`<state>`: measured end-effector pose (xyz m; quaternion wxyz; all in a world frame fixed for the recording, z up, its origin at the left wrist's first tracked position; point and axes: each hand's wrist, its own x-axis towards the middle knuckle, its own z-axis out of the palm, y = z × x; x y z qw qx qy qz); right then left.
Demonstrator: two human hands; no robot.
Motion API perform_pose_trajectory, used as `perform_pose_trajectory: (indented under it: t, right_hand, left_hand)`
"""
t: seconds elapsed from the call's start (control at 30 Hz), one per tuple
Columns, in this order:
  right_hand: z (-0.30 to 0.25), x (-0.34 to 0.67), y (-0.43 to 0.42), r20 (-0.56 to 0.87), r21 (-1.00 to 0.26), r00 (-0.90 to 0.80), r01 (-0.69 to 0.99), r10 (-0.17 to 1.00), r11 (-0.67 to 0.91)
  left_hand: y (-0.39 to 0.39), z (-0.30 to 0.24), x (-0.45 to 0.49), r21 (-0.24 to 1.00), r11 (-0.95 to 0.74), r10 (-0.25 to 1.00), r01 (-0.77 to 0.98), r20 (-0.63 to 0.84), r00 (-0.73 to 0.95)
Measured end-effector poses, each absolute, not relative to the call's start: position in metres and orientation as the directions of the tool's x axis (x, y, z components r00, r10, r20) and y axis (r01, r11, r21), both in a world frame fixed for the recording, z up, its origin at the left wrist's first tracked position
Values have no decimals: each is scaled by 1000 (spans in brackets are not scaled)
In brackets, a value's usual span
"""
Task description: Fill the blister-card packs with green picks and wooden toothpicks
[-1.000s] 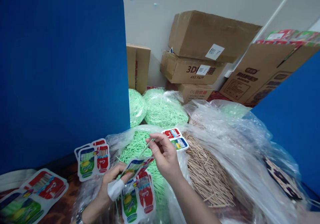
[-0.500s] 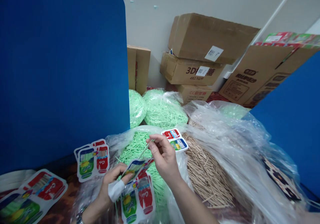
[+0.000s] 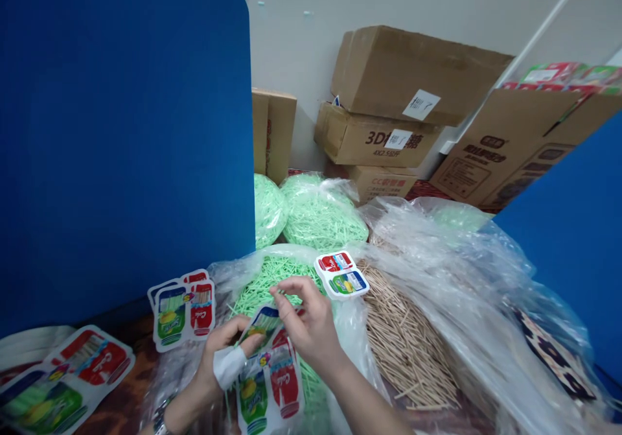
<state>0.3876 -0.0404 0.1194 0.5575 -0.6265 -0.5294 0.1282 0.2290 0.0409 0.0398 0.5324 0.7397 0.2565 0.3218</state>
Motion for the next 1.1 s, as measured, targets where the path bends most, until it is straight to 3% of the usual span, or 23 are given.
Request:
perform_pose_trajectory:
  t: [0.13, 0.23, 0.37, 0.43, 0.5, 0.6, 0.77, 0.87, 1.0, 1.1]
  right_hand:
    - [118, 391, -41, 556, -628, 199, 737, 807, 251]
    - [118, 404, -44, 529, -581, 124, 774, 839, 252]
    - [112, 421, -49, 361, -692, 201, 712, 911, 117]
    - [107, 422, -50, 283, -777, 266, 627, 922, 58]
    - [102, 417, -50, 303, -801, 337, 597, 891, 47]
    - [98, 409, -49, 374, -738, 248, 663, 894, 125]
    - [98, 410, -48, 357, -735, 282, 674, 891, 81]
    - [98, 410, -48, 310, -727, 208, 680, 928, 90]
    - [93, 405, -45, 247, -813, 275, 581, 929, 44]
    - [89, 401, -40, 215, -841, 277, 541, 937, 33]
  left_hand:
    - [41, 44, 232, 983, -182, 764, 14, 132, 631]
    - [43, 46, 233, 991, -133, 798, 3, 105, 593]
    - [49, 48, 234, 995, -98, 845, -20, 94, 527]
    - [53, 50, 233, 987, -159, 839, -8, 139, 526]
    - [56, 51, 231, 958, -283, 801, 40, 214, 559]
    - [57, 48, 227, 908, -408, 718, 90, 259, 646]
    - [54, 38, 226, 980, -195, 770, -32, 174, 614]
    - [55, 42, 228, 998, -51, 751, -34, 61, 657]
    - [58, 54, 229, 997, -44, 767, 68, -10, 641]
    - [59, 60, 229, 999, -26, 789, 46, -7, 614]
